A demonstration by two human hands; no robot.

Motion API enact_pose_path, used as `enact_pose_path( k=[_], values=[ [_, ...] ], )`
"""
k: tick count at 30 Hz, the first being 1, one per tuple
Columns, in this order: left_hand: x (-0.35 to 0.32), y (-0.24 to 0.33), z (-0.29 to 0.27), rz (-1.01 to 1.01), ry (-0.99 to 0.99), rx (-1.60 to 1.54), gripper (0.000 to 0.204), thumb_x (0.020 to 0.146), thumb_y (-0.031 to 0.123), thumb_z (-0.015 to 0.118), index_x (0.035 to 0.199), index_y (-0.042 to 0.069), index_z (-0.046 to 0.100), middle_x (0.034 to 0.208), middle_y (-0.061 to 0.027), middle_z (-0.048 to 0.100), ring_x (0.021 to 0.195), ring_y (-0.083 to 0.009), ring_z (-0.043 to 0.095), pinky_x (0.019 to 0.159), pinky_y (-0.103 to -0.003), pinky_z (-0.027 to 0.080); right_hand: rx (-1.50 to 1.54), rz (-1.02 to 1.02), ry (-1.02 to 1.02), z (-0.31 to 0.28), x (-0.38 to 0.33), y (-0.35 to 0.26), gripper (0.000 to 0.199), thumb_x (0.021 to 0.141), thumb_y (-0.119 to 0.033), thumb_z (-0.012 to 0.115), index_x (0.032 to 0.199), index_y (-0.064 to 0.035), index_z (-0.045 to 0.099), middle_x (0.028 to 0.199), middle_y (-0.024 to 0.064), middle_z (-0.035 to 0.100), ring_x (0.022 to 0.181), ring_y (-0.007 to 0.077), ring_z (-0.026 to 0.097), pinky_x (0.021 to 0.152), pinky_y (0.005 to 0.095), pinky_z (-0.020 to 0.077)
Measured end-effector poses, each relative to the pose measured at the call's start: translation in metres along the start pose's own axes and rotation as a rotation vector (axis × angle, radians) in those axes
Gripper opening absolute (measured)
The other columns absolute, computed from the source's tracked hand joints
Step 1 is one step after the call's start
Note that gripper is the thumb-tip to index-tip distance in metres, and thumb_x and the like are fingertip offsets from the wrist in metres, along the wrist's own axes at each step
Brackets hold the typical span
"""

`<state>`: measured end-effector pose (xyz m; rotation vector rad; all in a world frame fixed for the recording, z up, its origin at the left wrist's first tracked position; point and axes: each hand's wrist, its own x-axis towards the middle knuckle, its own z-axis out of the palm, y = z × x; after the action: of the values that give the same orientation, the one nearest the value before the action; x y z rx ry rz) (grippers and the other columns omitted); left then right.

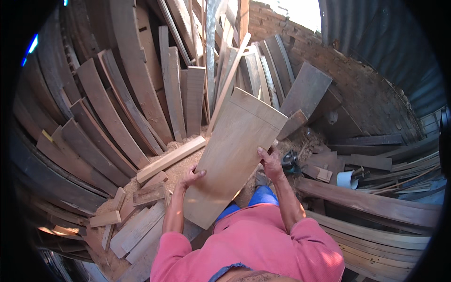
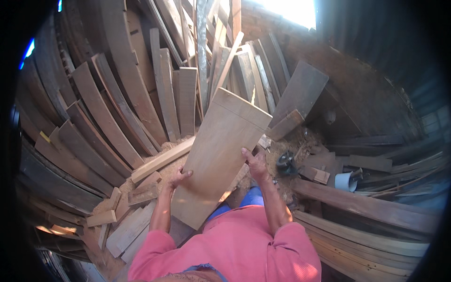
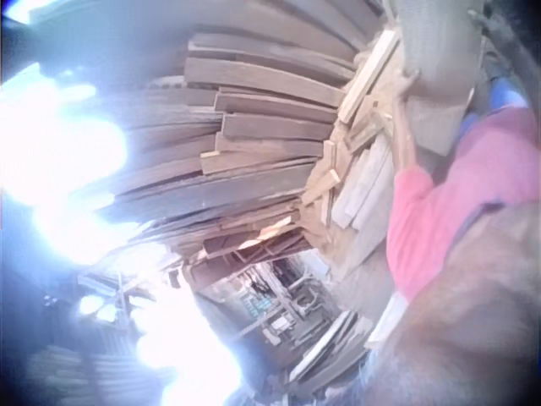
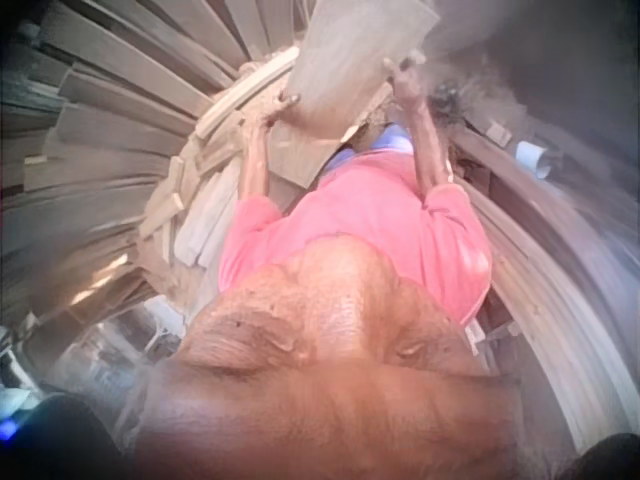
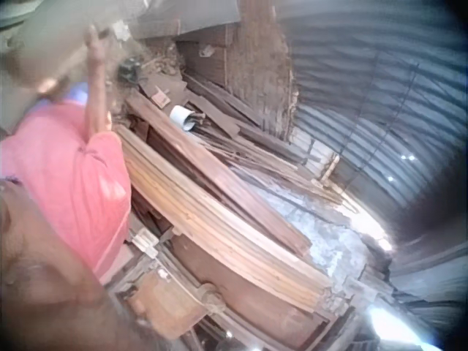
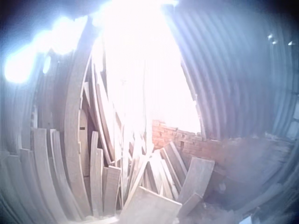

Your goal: The person measures and cuts wooden planks using a circular saw in a cluttered workshop. They repeatedly measure the wood with a tape measure, position it on a workbench, and cut it to size.

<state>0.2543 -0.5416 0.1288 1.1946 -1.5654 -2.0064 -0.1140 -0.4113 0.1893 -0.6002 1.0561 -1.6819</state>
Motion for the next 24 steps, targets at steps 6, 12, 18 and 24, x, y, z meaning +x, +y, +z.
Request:
enact_pose_path(
  k=[6,12,18,24],
  values=[
    [-0.121,0.051,0.029,0.334,0.25,0.022,0.047,0.085,0.023,0.09,0.124,0.008,0.071,0.115,-0.0032,0.072,0.108,-0.0132,0.065,0.097,-0.033,0.052,0.204,-0.32,-0.243,0.131,0.011,-0.077,0.056,0.1,-0.042,0.075,0.135,-0.001,0.06,0.128,0.0081,0.07,0.115,0.0138,0.065,0.1,0.0324,0.0525],
    [-0.187,0.045,0.071,0.407,0.571,-0.026,0.039,0.084,0.009,0.089,0.12,0.006,0.074,0.118,-0.0049,0.074,0.111,-0.0174,0.067,0.096,-0.038,0.056,-0.036,-0.481,-0.531,0.25,-0.005,-0.121,0.056,0.096,-0.047,0.079,0.121,0.0008,0.066,0.112,0.0036,0.068,0.099,0.0099,0.059,0.085,0.028,0.0494],
    [-0.203,0.01,0.1,0.388,0.73,-0.067,0.048,0.086,0.011,0.088,0.129,0.004,0.069,0.122,-0.0059,0.074,0.114,-0.017,0.067,0.098,-0.037,0.055,-0.373,-0.407,-0.83,0.306,-0.047,-0.103,0.062,0.09,-0.054,0.082,0.11,0.0032,0.068,0.096,0.0013,0.067,0.085,0.0079,0.059,0.073,0.0263,0.0488],
    [-0.248,-0.01,0.076,0.609,0.801,-0.298,0.065,0.085,0.024,0.09,0.138,0.003,0.059,0.131,-0.0057,0.066,0.123,-0.0187,0.062,0.107,-0.039,0.05,-0.377,-0.454,-0.859,0.335,-0.063,-0.066,0.068,0.088,-0.061,0.081,0.109,0.0031,0.069,0.087,0.0006,0.065,0.075,0.0078,0.058,0.064,0.0269,0.0469]
  ],
)
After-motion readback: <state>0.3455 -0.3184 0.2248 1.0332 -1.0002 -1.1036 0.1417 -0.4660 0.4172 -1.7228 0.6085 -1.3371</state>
